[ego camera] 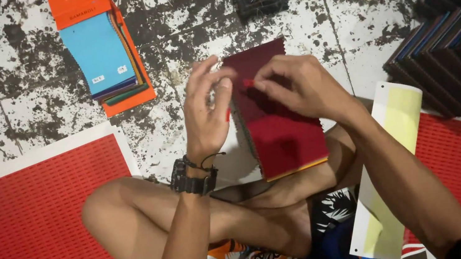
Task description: The person sits on the floor and assembles a sample book by peeling adhesive strips from a backing sheet and applying them to the edges of various colored fabric swatches. They then stack the swatches together to form a bound sample book.
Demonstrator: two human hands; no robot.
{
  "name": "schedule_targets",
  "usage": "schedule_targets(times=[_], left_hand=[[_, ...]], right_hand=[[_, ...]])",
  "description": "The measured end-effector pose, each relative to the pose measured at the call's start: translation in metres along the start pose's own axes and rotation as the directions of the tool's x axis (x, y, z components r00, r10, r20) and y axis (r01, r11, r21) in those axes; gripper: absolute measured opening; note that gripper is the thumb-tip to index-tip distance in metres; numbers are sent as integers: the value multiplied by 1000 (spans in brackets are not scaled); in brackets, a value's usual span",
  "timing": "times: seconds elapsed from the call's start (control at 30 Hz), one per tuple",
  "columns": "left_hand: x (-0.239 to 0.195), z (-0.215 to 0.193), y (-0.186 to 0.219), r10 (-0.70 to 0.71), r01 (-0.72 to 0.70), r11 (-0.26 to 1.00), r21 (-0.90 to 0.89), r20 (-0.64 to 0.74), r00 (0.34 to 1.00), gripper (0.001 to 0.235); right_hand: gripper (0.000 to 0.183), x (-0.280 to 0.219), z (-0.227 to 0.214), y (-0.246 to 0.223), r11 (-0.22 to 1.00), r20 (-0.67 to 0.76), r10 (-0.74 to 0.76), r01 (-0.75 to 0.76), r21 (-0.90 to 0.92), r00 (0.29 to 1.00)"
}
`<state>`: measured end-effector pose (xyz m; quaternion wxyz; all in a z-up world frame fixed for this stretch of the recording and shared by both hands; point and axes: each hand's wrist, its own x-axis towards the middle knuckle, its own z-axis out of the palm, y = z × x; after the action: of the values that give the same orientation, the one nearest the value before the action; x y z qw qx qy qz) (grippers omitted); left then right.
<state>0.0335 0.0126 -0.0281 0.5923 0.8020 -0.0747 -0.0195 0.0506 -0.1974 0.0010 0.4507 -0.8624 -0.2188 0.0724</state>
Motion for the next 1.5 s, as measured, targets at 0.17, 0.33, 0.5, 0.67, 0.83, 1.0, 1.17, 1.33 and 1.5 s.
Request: schedule_targets(times=[0.17, 0.33, 0.5, 0.67, 0.83, 1.0, 1.17, 1.33, 1.5], left_hand=[[5, -7, -32, 236, -184, 868, 461, -59, 970, 26], [8, -4, -40, 296, -238, 676, 698, 39, 954, 27], [8, 0, -41, 306, -249, 585, 772, 74, 949, 29], [6, 6, -52, 301, -230, 550, 803, 67, 951, 29], [9, 10, -52, 323, -237, 506, 830, 73, 944, 34], [10, 10, -42, 274, -239, 459, 856, 120, 954, 32], [10, 10, -27, 222, -220, 375, 900, 143, 964, 32], [13, 12, -35, 287, -298, 370, 880, 196, 938, 58], [16, 8, -27, 289, -245, 520, 818, 101, 952, 29]], right_hand=[[13, 27, 3, 12, 994, 51, 95, -92, -59, 994], [14, 42, 10, 28, 991, 79, 132, -129, -43, 988], [15, 45, 15, 39, 985, 106, 131, -117, -126, 986], [15, 47, 16, 35, 979, 110, 158, -141, -148, 981], [12, 52, 21, 37, 959, 90, 237, -218, -184, 967], [17, 52, 24, 21, 910, 102, 345, -306, -280, 933], [20, 45, 11, 14, 862, 24, 356, -319, -394, 934], [25, 54, 8, 64, 771, -14, -212, 159, -617, 977], [15, 52, 21, 92, 739, 23, -323, 267, -619, 946]])
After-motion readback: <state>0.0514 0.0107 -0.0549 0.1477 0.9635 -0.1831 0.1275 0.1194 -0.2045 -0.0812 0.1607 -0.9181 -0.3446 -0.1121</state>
